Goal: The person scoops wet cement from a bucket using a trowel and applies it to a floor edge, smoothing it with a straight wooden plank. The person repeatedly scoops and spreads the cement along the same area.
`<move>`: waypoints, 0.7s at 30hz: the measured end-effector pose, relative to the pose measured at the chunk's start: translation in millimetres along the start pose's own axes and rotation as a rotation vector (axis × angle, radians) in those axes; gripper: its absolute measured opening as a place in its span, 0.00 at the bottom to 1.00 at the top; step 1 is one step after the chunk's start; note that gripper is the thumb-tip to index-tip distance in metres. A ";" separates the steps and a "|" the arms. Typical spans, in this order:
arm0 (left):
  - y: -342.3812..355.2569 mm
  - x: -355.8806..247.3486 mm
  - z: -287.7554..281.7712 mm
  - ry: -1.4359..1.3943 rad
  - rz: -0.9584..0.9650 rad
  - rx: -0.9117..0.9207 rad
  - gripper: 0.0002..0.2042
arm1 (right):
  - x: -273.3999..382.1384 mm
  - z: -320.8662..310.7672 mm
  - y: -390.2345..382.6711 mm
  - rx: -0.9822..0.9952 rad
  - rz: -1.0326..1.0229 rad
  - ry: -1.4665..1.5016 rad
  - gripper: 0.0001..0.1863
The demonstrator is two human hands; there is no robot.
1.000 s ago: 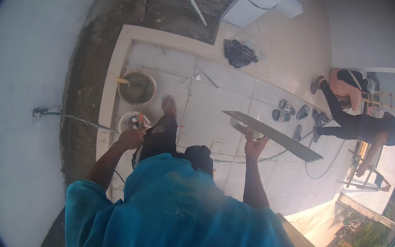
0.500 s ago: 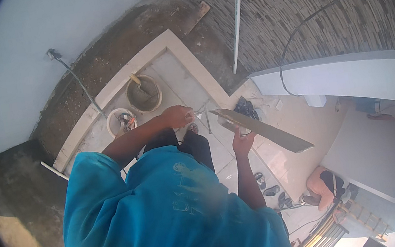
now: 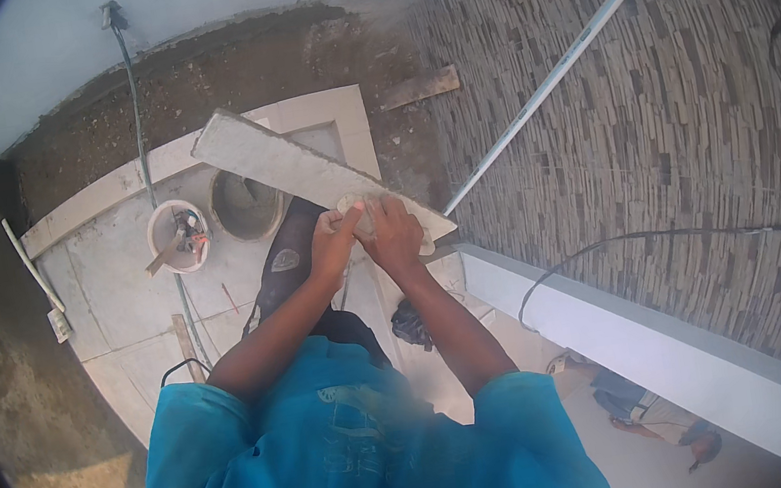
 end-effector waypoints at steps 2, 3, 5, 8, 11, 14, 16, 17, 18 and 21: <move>49.1 6.6 3.4 -0.022 -0.075 -0.075 0.27 | -13.4 37.0 30.4 0.083 -0.063 -0.055 0.33; 74.8 9.7 3.9 -0.026 -0.113 -0.127 0.25 | -21.2 53.7 48.2 0.151 -0.088 -0.049 0.33; 127.6 13.2 10.1 0.024 -0.010 -0.220 0.21 | -35.2 81.4 87.9 0.297 -0.123 -0.037 0.32; 184.6 14.9 30.1 -0.079 -0.034 -0.263 0.20 | -67.7 121.6 139.4 0.334 -0.216 -0.009 0.34; 224.1 -33.1 38.1 -0.058 -0.070 -0.245 0.20 | -79.3 144.2 199.0 0.324 -0.258 0.026 0.34; 261.9 -61.6 51.0 -0.065 -0.003 -0.302 0.20 | -84.3 161.5 251.3 0.306 -0.260 0.056 0.34; 286.0 -87.1 63.8 -0.046 0.002 -0.326 0.21 | -92.9 173.7 282.2 0.319 -0.242 0.061 0.34; 298.1 -100.9 69.4 -0.019 0.069 -0.352 0.21 | -98.1 178.6 298.1 0.296 -0.262 0.078 0.35; 309.4 -114.0 75.7 0.006 0.130 -0.386 0.21 | -104.0 183.5 316.3 0.279 -0.289 0.098 0.36; 327.4 -149.9 98.3 0.034 0.314 -0.476 0.22 | -114.1 181.4 367.0 0.254 -0.363 0.127 0.36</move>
Point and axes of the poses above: each hand's wrist, its own y-axis towards the middle knuckle, its own z-axis out of the palm, x = y × z, the point moved 3 cm from there along y, towards the middle knuckle, and after that the axes turned 8 degrees about -y, right-handed, at the moved point
